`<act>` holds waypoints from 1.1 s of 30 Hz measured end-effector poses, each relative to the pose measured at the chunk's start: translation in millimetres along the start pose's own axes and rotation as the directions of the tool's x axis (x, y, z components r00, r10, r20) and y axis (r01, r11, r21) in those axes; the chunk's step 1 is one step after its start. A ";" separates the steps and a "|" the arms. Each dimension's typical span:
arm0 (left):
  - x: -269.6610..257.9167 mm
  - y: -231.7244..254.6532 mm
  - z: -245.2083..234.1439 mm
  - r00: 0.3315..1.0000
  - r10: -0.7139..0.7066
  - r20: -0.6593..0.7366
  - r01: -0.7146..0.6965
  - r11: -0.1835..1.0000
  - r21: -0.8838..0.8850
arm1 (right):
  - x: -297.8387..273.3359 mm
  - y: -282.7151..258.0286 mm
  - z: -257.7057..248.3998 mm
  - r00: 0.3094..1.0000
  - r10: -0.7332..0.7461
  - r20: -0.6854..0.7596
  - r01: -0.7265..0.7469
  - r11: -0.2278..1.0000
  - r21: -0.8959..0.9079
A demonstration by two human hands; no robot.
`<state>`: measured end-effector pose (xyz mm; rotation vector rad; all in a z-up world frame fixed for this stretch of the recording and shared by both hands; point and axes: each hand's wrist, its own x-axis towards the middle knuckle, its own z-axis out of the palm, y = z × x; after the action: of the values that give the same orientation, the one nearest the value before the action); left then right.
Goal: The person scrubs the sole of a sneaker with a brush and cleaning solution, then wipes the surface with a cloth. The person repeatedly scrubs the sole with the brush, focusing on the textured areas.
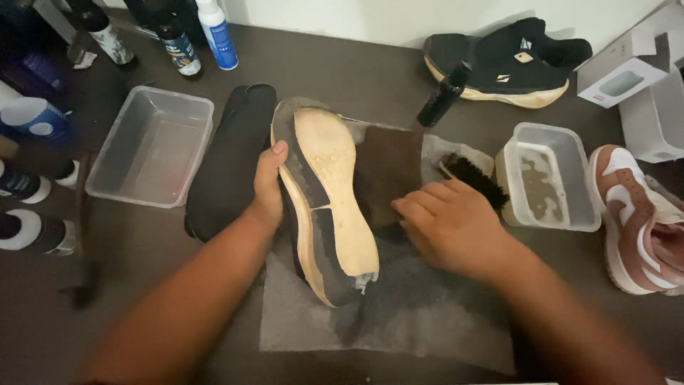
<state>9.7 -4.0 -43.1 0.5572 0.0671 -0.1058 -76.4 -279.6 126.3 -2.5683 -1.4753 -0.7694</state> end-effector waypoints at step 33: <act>36.3 -45.8 -77.8 0.997 0.069 0.026 -0.068 0.997 -0.031 | 67.6 35.7 6.8 0.653 0.638 0.408 -0.622 0.759 -0.191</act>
<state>37.5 -4.3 -136.3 0.5273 0.0235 -0.0455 -16.4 -243.3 157.7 -3.1060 -0.4798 -0.0906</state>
